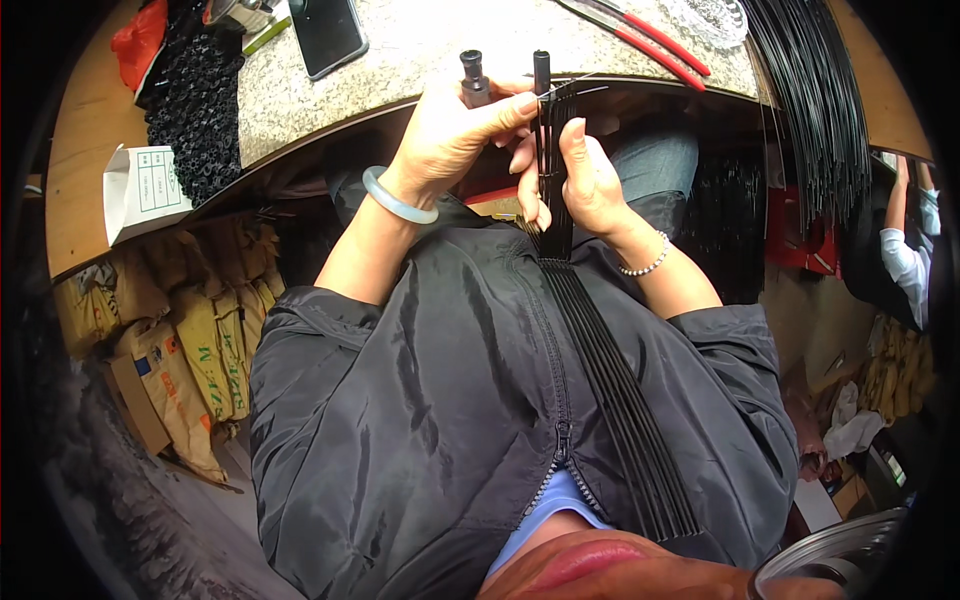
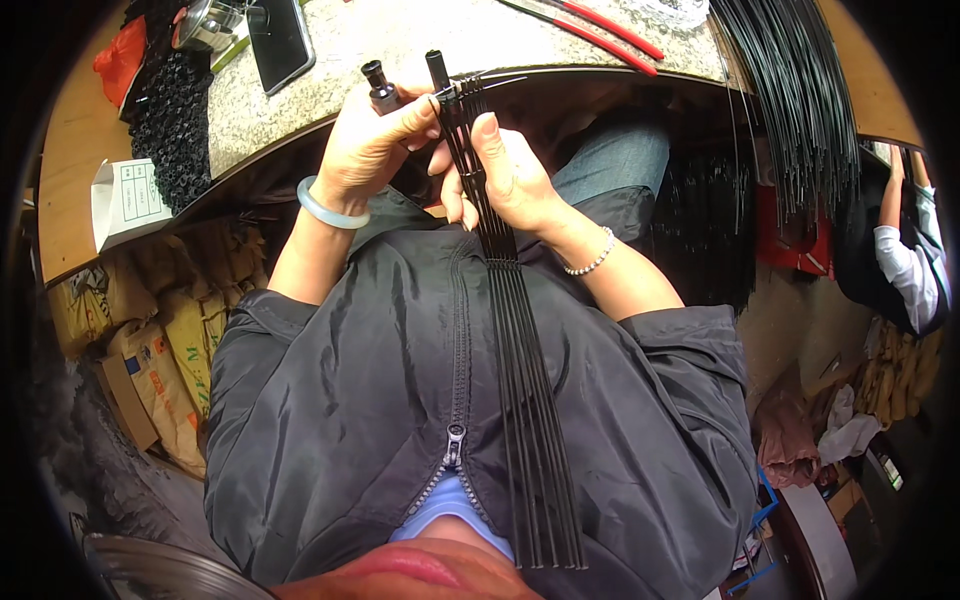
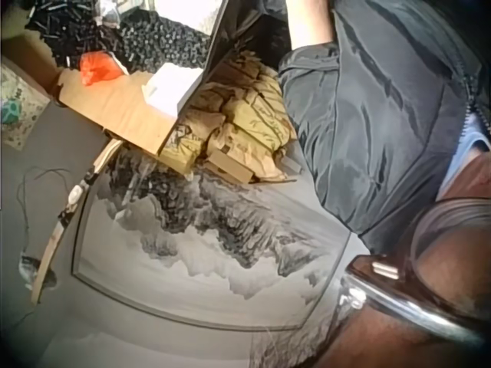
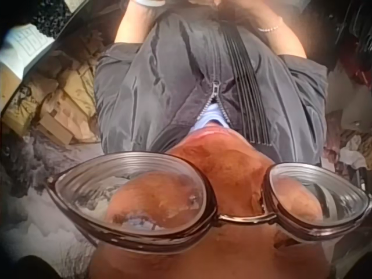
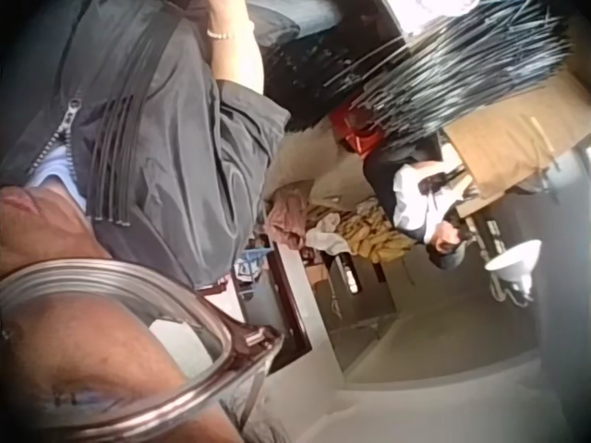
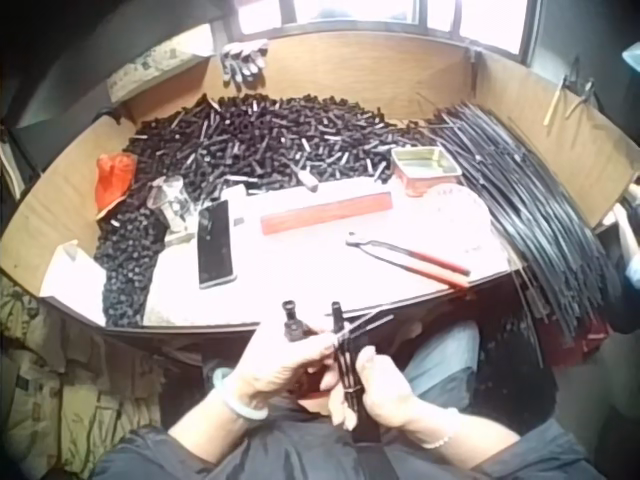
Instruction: The person aligns a bundle of black rods, threads a piece of wire through their ends, fits them into a plastic piece, and tightens and cuts the wire using pincers.
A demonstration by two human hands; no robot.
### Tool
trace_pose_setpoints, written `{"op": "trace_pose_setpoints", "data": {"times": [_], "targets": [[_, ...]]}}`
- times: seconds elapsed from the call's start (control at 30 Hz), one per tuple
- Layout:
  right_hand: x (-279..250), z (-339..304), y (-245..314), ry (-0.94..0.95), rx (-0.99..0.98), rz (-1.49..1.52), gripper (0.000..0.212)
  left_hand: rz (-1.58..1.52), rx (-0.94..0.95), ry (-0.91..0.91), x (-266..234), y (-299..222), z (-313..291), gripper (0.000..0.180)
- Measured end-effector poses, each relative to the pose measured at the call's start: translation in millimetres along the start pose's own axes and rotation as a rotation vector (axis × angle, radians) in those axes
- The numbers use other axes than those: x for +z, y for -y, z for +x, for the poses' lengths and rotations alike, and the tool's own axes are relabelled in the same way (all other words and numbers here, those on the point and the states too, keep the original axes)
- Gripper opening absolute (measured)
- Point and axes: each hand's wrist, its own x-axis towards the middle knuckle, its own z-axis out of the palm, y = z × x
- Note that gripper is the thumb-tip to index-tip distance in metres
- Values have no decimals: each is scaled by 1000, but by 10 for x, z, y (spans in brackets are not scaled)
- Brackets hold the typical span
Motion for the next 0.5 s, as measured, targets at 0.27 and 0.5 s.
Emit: {"op": "trace_pose_setpoints", "data": {"times": [0.27,0.5], "targets": [[-15,21,-28,26,40,-6,71,94,-49,10,-66,-67,-19,28],[88,36,-5,-43,38,-52,67,-275,175,-172,-83,-219,111,36]]}}
